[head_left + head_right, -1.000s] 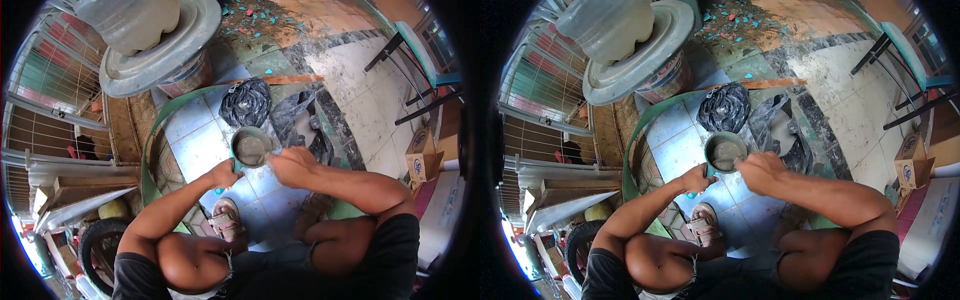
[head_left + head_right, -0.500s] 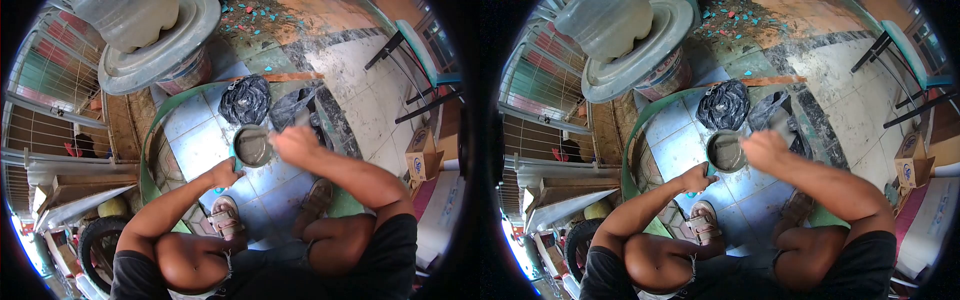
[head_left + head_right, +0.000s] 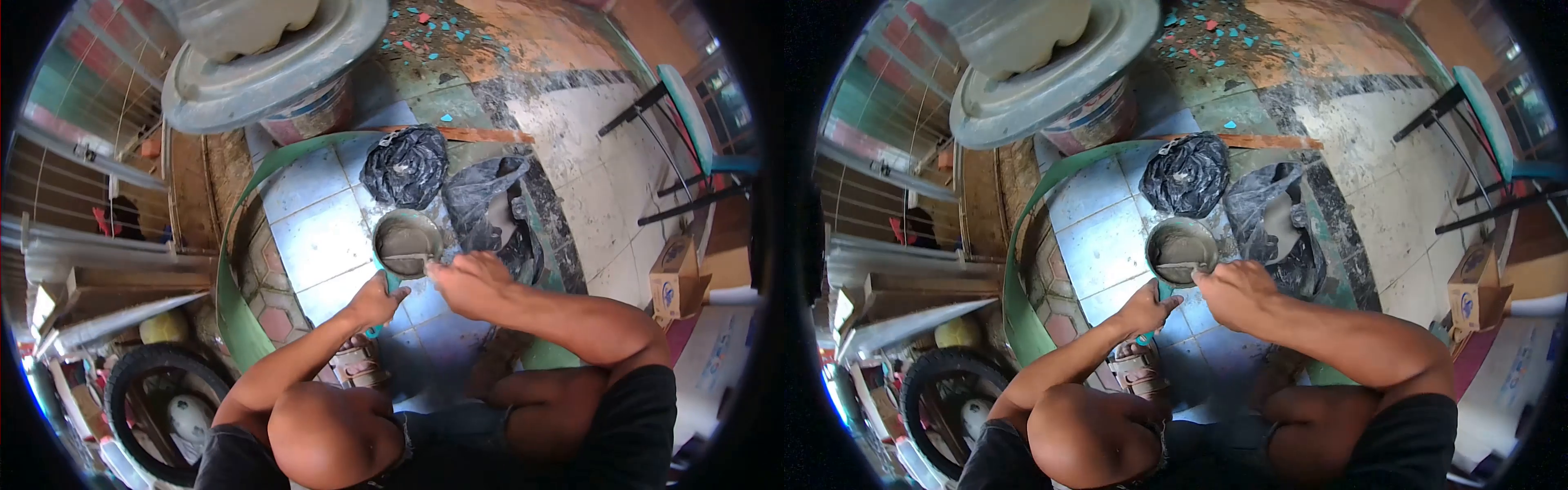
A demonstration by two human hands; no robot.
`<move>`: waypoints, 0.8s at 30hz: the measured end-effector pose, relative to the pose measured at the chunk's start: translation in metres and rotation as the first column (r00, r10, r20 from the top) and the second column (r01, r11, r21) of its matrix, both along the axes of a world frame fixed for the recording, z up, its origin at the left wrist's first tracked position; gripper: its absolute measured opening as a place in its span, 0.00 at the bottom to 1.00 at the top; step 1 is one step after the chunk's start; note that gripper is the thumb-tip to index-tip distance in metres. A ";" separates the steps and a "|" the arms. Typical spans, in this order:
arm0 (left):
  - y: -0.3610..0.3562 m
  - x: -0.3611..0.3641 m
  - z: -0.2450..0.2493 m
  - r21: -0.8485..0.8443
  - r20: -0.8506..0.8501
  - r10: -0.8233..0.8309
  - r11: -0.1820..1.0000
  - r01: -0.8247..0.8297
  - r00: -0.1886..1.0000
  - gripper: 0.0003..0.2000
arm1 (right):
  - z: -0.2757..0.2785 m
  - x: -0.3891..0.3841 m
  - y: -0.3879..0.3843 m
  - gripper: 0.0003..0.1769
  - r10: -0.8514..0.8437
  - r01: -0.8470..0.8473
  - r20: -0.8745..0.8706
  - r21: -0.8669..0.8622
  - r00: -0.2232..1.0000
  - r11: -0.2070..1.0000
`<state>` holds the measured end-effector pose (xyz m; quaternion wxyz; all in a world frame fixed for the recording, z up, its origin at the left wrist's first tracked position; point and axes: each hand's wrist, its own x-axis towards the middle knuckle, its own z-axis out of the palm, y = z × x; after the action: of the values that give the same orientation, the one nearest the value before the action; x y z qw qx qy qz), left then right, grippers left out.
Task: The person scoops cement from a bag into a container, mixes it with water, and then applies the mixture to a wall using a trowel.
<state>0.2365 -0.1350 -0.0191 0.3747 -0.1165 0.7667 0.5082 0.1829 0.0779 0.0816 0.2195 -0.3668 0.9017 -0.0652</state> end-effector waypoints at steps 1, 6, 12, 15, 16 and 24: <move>-0.003 0.005 -0.003 0.002 -0.020 0.001 1.000 -0.001 1.000 0.22 | 0.023 -0.013 -0.006 0.16 -0.013 0.003 0.080 0.116 0.997 0.993; 0.006 0.016 -0.020 -0.073 -0.168 -0.079 0.995 0.067 0.983 0.23 | 0.006 -0.020 -0.006 0.16 -0.099 0.103 -0.028 0.268 0.995 0.958; -0.002 0.020 -0.027 -0.028 -0.153 -0.017 1.000 0.013 0.988 0.23 | 0.052 -0.022 -0.028 0.17 -0.104 0.096 0.026 0.219 0.994 0.971; 0.001 0.025 -0.029 0.175 -0.113 0.080 0.983 -0.059 0.990 0.19 | 0.010 -0.023 -0.014 0.15 -0.103 0.112 -0.044 0.320 0.994 0.941; 0.002 0.027 -0.029 0.331 -0.036 0.158 0.934 -0.137 0.987 0.17 | -0.006 -0.019 -0.009 0.15 -0.086 0.106 -0.072 0.358 0.994 0.928; 0.007 0.047 -0.069 0.649 0.552 0.182 0.519 -0.556 0.814 0.10 | 0.043 -0.031 -0.050 0.19 0.302 -0.224 -0.195 0.342 0.933 0.913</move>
<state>0.2833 -0.1278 -0.0882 0.4201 -0.2097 0.3196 0.8230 0.1520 0.0275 0.1244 0.1693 -0.4513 0.8623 0.1551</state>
